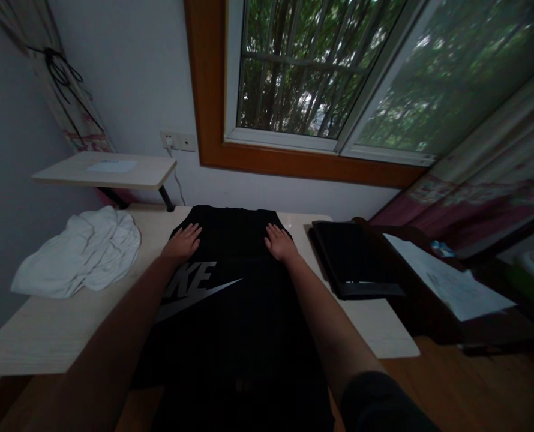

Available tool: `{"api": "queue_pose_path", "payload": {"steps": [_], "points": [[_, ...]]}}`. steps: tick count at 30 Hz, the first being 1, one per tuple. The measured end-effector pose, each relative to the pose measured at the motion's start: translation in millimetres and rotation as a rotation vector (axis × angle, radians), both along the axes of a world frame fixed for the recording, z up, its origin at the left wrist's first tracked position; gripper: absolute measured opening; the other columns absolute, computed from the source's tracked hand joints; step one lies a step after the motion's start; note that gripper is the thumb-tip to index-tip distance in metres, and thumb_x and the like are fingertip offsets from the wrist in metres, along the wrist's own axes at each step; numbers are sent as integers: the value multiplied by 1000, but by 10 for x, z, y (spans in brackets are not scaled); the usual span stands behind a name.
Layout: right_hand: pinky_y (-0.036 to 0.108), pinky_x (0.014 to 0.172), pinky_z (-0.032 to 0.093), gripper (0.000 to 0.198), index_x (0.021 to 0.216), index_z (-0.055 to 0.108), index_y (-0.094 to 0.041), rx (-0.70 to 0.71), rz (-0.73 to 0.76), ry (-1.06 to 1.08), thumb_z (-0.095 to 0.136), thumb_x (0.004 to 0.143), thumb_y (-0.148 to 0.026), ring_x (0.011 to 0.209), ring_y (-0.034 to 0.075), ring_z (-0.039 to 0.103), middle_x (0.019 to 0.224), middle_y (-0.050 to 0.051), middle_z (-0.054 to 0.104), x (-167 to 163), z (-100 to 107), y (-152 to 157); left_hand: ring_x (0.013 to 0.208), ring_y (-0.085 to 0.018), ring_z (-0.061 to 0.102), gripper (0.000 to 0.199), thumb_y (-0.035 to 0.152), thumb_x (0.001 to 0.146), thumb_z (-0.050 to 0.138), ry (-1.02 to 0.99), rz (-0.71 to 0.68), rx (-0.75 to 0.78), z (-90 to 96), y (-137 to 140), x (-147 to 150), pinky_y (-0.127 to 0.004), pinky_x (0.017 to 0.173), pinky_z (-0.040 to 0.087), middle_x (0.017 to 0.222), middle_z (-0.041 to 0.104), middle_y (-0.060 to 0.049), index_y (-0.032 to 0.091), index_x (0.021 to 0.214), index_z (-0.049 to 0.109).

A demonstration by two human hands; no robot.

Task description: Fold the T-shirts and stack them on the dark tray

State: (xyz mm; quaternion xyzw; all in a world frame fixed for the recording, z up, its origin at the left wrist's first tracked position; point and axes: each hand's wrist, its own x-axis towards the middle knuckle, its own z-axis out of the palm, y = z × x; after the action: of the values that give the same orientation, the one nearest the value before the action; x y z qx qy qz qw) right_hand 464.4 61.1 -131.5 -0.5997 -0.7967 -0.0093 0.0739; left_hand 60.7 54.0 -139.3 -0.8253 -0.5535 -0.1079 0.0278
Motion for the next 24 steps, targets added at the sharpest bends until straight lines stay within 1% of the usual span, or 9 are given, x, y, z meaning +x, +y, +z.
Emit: {"api": "queue_pose_path", "payload": {"steps": [4,6,9,11,14,17,20,24], "points": [[47,128,20,64,160,34,-8,-38,-27,23,30,106,-41,158,27,22,170,14,24,-19,58,-109,156,-31,28,59,38,104,33,-3,29,18,47,-157,13,-57,122,32,169,30,-10,20,160,37],[47,128,21,65,161,32,-8,-45,-23,44,29,106,-43,159,26,19,171,14,20,-53,75,-235,156,-33,26,59,38,103,34,-11,32,55,57,-284,71,-59,122,32,169,29,-10,21,159,38],[46,128,20,66,161,33,-10,-45,34,59,29,107,-47,159,25,18,171,14,19,-133,81,-519,157,-34,26,56,40,104,36,-1,-6,83,38,-540,229,-62,121,30,168,33,-10,23,157,43],[47,129,20,67,160,35,-10,-51,94,54,29,107,-51,159,26,19,170,14,22,-184,81,-745,156,-32,27,55,43,105,34,16,-56,62,9,-734,341,-61,121,31,167,35,-9,25,156,44],[50,129,19,66,162,34,-16,-59,166,58,32,107,-53,159,25,19,170,11,24,-206,88,-1071,156,-30,29,54,45,106,33,40,-110,34,-37,-1002,431,-59,123,29,167,35,-7,27,156,44],[50,129,21,63,162,33,-21,-52,207,79,35,107,-51,158,24,21,170,8,25,-133,102,-1330,156,-27,30,53,44,106,34,38,-120,31,-64,-1206,378,-56,125,27,167,36,-6,28,155,45],[50,129,24,61,162,34,-22,-49,209,103,36,107,-49,158,23,23,169,7,27,8,107,-1517,155,-26,31,53,44,106,34,28,-126,29,-74,-1360,229,-53,125,28,167,36,-5,29,156,43],[52,128,27,58,161,35,-24,-64,212,123,37,107,-46,157,23,26,169,5,28,205,96,-1706,155,-25,31,56,43,106,34,35,-146,34,-80,-1540,9,-52,124,32,168,34,-6,28,159,38]]}}
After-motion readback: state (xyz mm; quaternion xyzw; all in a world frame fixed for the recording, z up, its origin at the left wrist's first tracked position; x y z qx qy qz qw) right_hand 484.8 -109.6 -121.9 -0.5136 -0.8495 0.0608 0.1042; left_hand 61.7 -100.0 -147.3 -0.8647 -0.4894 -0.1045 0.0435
